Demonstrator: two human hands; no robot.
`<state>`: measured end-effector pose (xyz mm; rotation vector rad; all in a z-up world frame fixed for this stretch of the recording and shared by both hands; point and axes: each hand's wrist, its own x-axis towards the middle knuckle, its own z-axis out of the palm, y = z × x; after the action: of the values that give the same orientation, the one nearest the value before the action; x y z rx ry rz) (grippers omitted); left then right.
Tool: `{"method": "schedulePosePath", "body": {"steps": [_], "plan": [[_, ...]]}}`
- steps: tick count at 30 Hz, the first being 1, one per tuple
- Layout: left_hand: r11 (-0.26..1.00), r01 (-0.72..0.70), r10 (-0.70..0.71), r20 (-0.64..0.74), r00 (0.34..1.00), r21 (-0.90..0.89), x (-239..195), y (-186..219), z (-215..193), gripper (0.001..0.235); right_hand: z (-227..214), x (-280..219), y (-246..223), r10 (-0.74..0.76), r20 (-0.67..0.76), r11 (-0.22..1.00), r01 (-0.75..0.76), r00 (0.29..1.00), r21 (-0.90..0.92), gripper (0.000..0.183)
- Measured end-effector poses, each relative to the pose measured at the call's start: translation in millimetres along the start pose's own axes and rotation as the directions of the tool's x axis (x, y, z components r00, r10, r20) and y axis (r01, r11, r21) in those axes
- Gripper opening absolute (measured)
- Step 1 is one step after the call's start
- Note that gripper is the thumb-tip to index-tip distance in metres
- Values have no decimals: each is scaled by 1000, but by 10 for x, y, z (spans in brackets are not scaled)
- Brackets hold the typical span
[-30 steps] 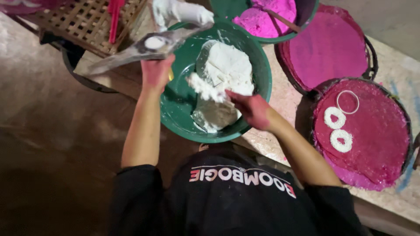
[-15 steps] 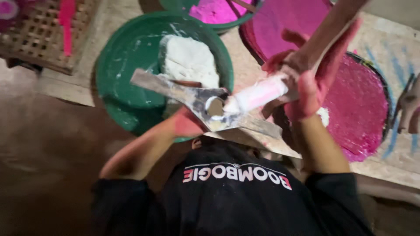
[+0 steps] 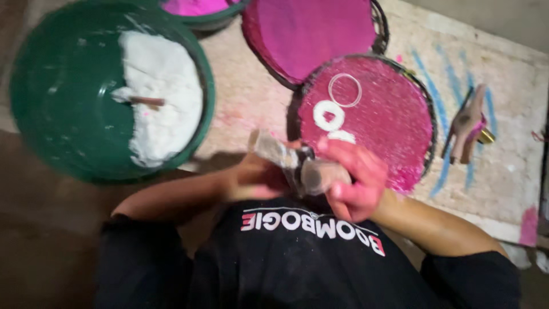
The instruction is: The person uses a handheld mold to scoop white powder and press it onto a pink glittery surface, forming white circular shapes. They then scoop pink powder and press it into the center of each white circle to create a two-toned pattern.
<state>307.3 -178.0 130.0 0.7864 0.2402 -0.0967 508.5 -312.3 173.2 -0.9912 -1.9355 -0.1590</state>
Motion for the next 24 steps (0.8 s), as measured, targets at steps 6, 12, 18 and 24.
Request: {"method": "schedulePosePath", "body": {"steps": [6,12,18,24], "plan": [[752,-74,139,-47,989,655,985,333,90,54,-1027,-797,501,636,465,498,-788,615,361,73],[415,-154,96,125,987,897,1809,428,-208,59,-1333,-1679,523,569,652,-30,-780,501,625,88],[841,98,264,-561,785,532,2532,-67,-1713,60,-1303,-1895,165,828,347,-6,-613,440,790,88],[943,-197,328,-661,675,267,2789,-917,-2505,52,-1153,-1880,-11,878,270,-42,-499,395,866,104]]}}
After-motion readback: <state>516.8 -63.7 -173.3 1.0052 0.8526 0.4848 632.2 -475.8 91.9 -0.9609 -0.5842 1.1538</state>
